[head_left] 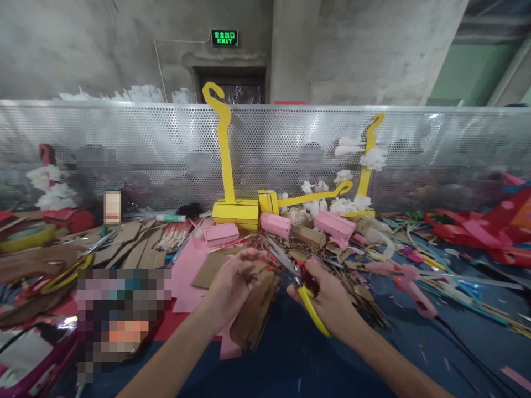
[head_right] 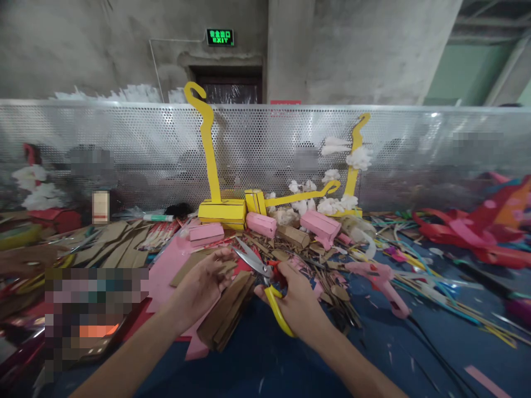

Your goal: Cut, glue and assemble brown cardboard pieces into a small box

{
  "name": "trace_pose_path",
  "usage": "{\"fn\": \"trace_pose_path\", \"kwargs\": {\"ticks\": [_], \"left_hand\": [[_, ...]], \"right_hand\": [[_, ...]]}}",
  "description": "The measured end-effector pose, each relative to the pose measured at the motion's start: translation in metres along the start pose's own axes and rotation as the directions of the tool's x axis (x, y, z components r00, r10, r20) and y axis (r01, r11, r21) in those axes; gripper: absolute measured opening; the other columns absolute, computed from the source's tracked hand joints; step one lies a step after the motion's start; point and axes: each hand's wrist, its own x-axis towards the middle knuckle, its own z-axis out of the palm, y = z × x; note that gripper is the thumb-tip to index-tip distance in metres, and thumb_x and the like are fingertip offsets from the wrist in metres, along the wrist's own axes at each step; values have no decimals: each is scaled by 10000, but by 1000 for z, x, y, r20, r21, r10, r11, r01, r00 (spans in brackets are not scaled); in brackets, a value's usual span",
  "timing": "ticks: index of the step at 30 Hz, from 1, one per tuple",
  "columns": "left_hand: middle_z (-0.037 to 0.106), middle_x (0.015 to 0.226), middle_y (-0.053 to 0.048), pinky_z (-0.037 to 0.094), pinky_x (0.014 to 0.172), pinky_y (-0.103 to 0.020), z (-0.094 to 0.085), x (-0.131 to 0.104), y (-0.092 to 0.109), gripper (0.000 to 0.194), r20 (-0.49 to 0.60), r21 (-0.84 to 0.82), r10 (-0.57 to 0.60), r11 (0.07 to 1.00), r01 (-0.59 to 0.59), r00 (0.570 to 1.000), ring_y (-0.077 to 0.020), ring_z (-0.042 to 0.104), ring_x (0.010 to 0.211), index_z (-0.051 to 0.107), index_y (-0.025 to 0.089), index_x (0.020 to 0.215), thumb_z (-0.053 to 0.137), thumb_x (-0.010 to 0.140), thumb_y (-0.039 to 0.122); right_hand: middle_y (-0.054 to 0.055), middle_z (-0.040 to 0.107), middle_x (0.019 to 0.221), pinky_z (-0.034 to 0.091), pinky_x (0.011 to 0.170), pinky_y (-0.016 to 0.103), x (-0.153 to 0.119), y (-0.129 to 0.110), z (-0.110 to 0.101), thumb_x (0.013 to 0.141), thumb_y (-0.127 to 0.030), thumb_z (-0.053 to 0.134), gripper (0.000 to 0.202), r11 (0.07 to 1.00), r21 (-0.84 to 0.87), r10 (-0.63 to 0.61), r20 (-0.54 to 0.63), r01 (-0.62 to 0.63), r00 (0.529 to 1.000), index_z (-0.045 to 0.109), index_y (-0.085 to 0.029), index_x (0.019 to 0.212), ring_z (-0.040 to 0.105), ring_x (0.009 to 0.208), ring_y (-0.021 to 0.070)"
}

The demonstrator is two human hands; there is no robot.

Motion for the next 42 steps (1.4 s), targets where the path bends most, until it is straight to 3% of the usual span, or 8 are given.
{"fn": "trace_pose_path", "kwargs": {"ticks": [3,5,12,19,23,28,38,42], "left_hand": [[733,1133,-56,537,893,-234,0,0,0,272,41,44,34,998,-36,999,-144,690,987,733,182,1028,791,766,137],[753,1122,-54,509,944,-228,2,-2,-1,365,57,89,76,993,-81,995,-152,690,1040,749,183,1044,848,702,107],[767,861,-39,586,732,-303,3,-2,-2,231,27,231,233,945,-233,972,-161,706,763,748,171,914,842,771,326],[787,917,-42,599,795,-321,5,-4,1,277,8,253,273,930,-266,962,-184,747,799,700,172,896,879,718,286],[791,884,-26,606,791,-330,2,-5,1,250,50,383,329,866,-323,943,-195,762,762,699,193,962,834,776,289],[808,958,-64,605,804,-312,1,-7,1,181,183,575,333,727,-375,925,-230,766,860,798,207,982,788,825,295],[783,910,-69,566,710,-307,-2,-10,4,209,256,655,395,601,-459,882,-211,708,796,814,245,1061,724,882,302],[785,984,-66,561,803,-312,3,-12,6,176,299,703,384,530,-473,874,-228,709,916,813,248,1029,715,883,270]], "right_hand": [[-29,511,680,351,536,254,-1,0,1,833,-430,674,311,1000,19,8,8,-8,1000,462,-223,740,437,592,140],[-29,519,684,356,536,255,-1,1,1,833,-425,675,301,999,43,28,20,-29,999,466,-223,753,444,593,141],[-24,518,719,413,573,274,-1,7,3,834,-413,662,269,990,123,57,58,-64,997,474,-223,803,483,629,160],[-39,495,704,387,548,248,-2,2,1,825,-373,699,272,980,178,71,91,-86,993,475,-222,790,467,637,147],[-45,483,685,371,538,246,-3,2,1,825,-383,706,287,983,161,72,100,-88,992,472,-222,779,458,626,145],[-37,512,719,392,557,247,-4,6,4,847,-388,697,274,977,201,51,119,-74,992,485,-220,803,481,642,147],[-41,488,717,391,562,247,-4,3,2,821,-385,726,306,969,231,65,118,-91,991,471,-221,783,461,645,145],[-31,513,724,394,566,251,-4,-6,-3,829,-413,725,283,927,352,83,136,-126,987,535,-203,817,469,637,140]]}}
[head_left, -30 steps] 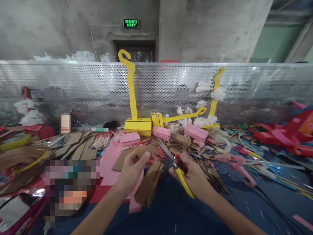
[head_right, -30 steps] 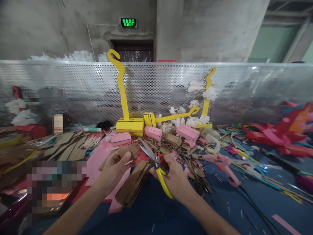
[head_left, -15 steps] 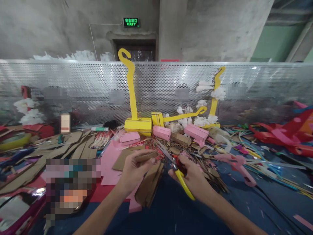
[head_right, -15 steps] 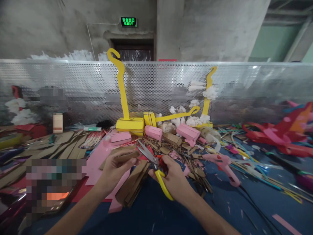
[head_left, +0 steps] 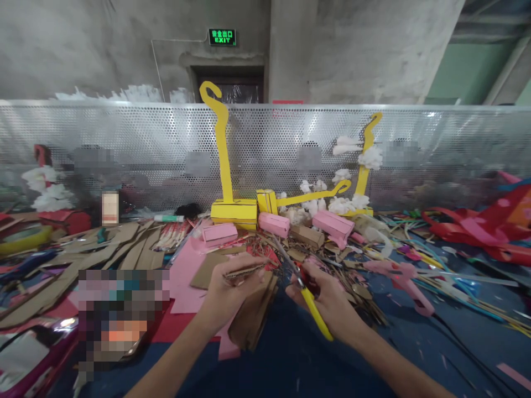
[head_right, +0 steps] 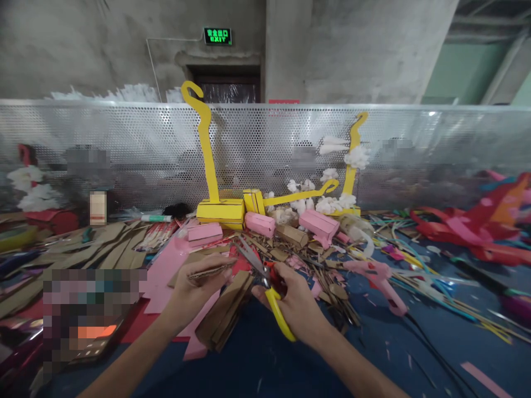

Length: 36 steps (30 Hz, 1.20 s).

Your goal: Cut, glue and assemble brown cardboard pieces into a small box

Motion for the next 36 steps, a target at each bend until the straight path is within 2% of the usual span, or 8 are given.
{"fn": "trace_pose_path", "kwargs": {"ticks": [5,9,11,18,22,27,32,36], "left_hand": [[772,1004,-72,544,846,-302,5,-3,7,172,183,130,4,991,-28,983,-212,702,934,783,211,1035,669,910,239],[741,982,-66,521,799,-270,10,-6,10,172,326,153,43,983,-98,944,-188,675,907,765,207,1025,616,939,204],[732,979,-65,514,785,-264,11,-7,11,168,347,142,53,984,-108,937,-183,667,896,758,205,996,601,941,185],[709,988,-57,519,811,-263,15,-12,9,129,338,154,-6,987,-49,941,-180,667,916,722,197,979,611,918,174],[722,1084,-59,530,788,-245,18,-15,8,180,263,129,-38,992,4,964,-186,677,972,704,212,1051,622,898,163],[751,928,-44,540,752,-232,22,-17,13,124,205,119,-20,993,-5,979,-172,701,869,754,193,931,632,915,208],[772,908,-29,548,733,-229,26,-19,14,125,141,124,-31,992,13,990,-170,718,838,770,208,945,651,916,230],[779,892,-23,546,704,-226,25,-19,12,125,143,98,-44,995,30,989,-172,722,813,775,208,951,658,915,235]], "right_hand": [[14,555,811,408,605,266,-5,-6,-1,889,-495,663,311,947,323,-18,44,3,999,597,-194,924,499,709,158],[12,556,816,392,633,268,-8,-8,0,854,-472,719,294,911,412,-17,76,-16,997,621,-196,887,476,710,150],[1,548,796,382,633,262,-8,-9,2,829,-433,755,272,900,436,-25,93,-18,995,630,-197,875,454,698,142],[-53,473,694,307,548,226,-7,-5,6,754,-278,835,256,838,540,-16,176,-83,984,610,-188,837,368,601,97],[-57,466,670,306,529,220,-7,-2,10,744,-292,835,279,832,552,-22,135,-57,991,583,-188,799,370,582,94],[-46,501,668,335,531,220,-7,0,10,765,-306,807,263,869,494,-10,35,-9,999,570,-198,794,398,582,102],[-45,498,649,335,526,219,-8,-2,7,779,-311,792,238,896,445,-18,36,0,999,588,-188,768,395,571,98],[-46,504,655,344,526,214,-8,-1,9,769,-304,809,241,888,459,8,25,-18,1000,596,-192,783,403,576,99]]}}
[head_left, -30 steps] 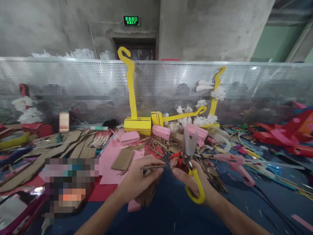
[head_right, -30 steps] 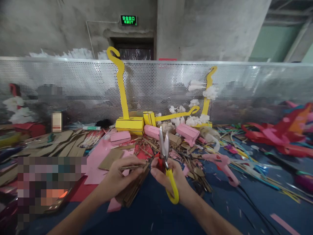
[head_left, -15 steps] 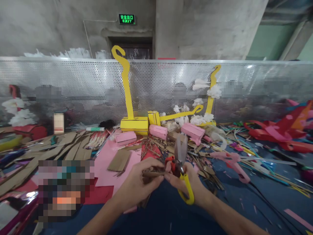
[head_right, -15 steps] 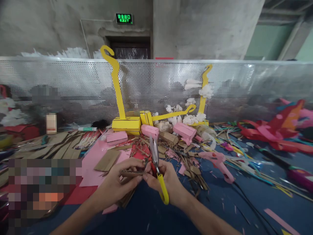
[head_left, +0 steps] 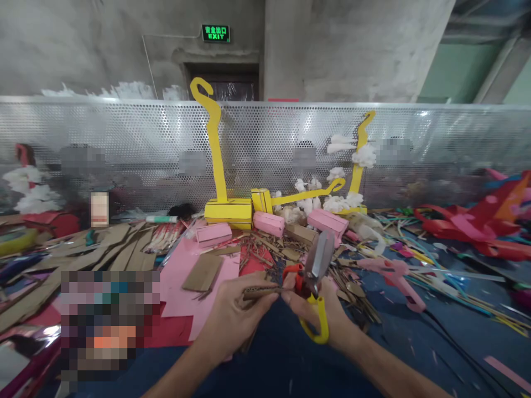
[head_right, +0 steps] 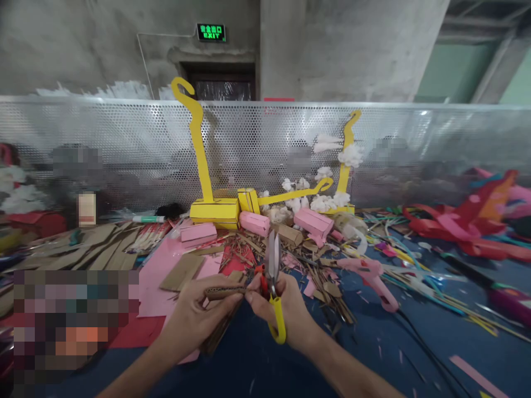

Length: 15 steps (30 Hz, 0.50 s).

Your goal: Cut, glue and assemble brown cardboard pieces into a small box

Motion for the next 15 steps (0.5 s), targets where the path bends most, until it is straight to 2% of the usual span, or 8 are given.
{"fn": "trace_pose_path", "kwargs": {"ticks": [7,12,15], "left_hand": [[786,845,-17,521,662,-229,-4,2,2,144,20,37,-11,999,10,1000,-172,702,754,787,209,913,648,917,248],[792,866,-26,554,701,-252,-2,2,-1,135,14,-19,-127,992,128,992,-191,720,799,781,203,931,654,899,238],[776,917,-39,570,733,-255,-1,3,-2,133,24,-66,-135,989,136,991,-191,720,853,744,187,967,637,912,243]], "right_hand": [[-48,499,648,315,496,203,2,-1,3,753,-331,837,268,1000,6,-12,-15,13,1000,616,-180,771,374,557,87],[-47,499,646,331,498,207,2,2,4,758,-365,837,290,1000,-6,4,-20,-4,1000,612,-182,766,380,555,89],[-39,510,659,349,505,216,3,3,4,760,-414,830,313,1000,8,3,-33,-2,999,621,-183,779,397,563,97]]}}
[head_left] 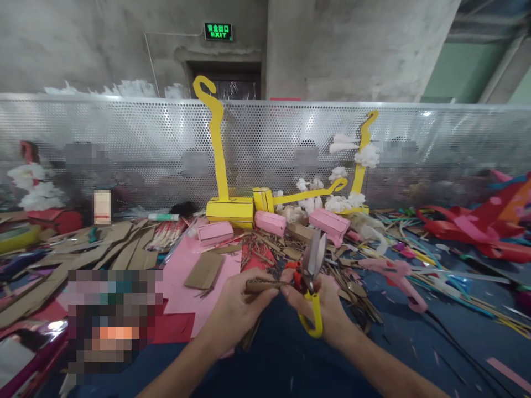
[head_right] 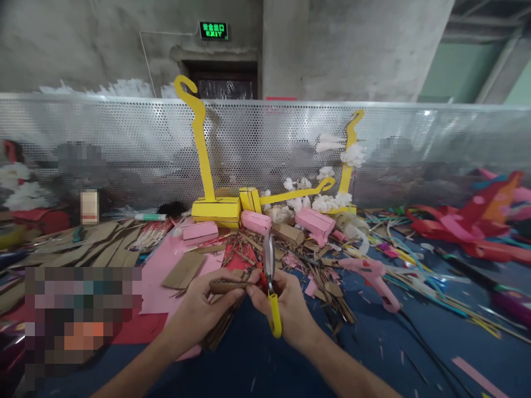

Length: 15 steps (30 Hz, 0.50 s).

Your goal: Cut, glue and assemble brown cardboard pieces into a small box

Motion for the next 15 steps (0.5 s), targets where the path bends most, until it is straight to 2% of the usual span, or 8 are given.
{"fn": "trace_pose_path", "kwargs": {"ticks": [3,7,11,15], "left_hand": [[766,943,-46,578,727,-247,-1,0,3,138,-5,10,63,998,-63,998,-186,716,871,730,194,996,620,925,237],[756,865,-31,573,706,-230,-1,-2,8,113,-43,46,129,991,-127,991,-167,710,805,750,199,915,639,913,217],[757,888,-33,563,726,-216,2,-5,8,111,-34,41,154,987,-153,987,-155,706,808,737,187,936,629,921,207],[756,880,-25,559,707,-203,6,-7,6,111,-33,21,139,990,-139,990,-147,710,791,716,188,935,614,940,231]], "right_hand": [[-14,549,665,390,541,233,2,-3,0,787,-449,802,324,1000,15,-18,31,17,999,634,-176,746,460,601,120],[25,623,711,462,601,261,2,-8,0,793,-457,796,315,999,4,-39,46,38,998,662,-175,750,549,663,158],[13,609,663,453,561,246,-1,-9,1,778,-436,810,310,999,-29,-31,47,33,998,658,-172,720,530,606,143],[-3,605,637,424,538,233,-2,-5,3,759,-388,827,279,1000,8,-6,25,6,1000,649,-173,744,518,581,130]]}}
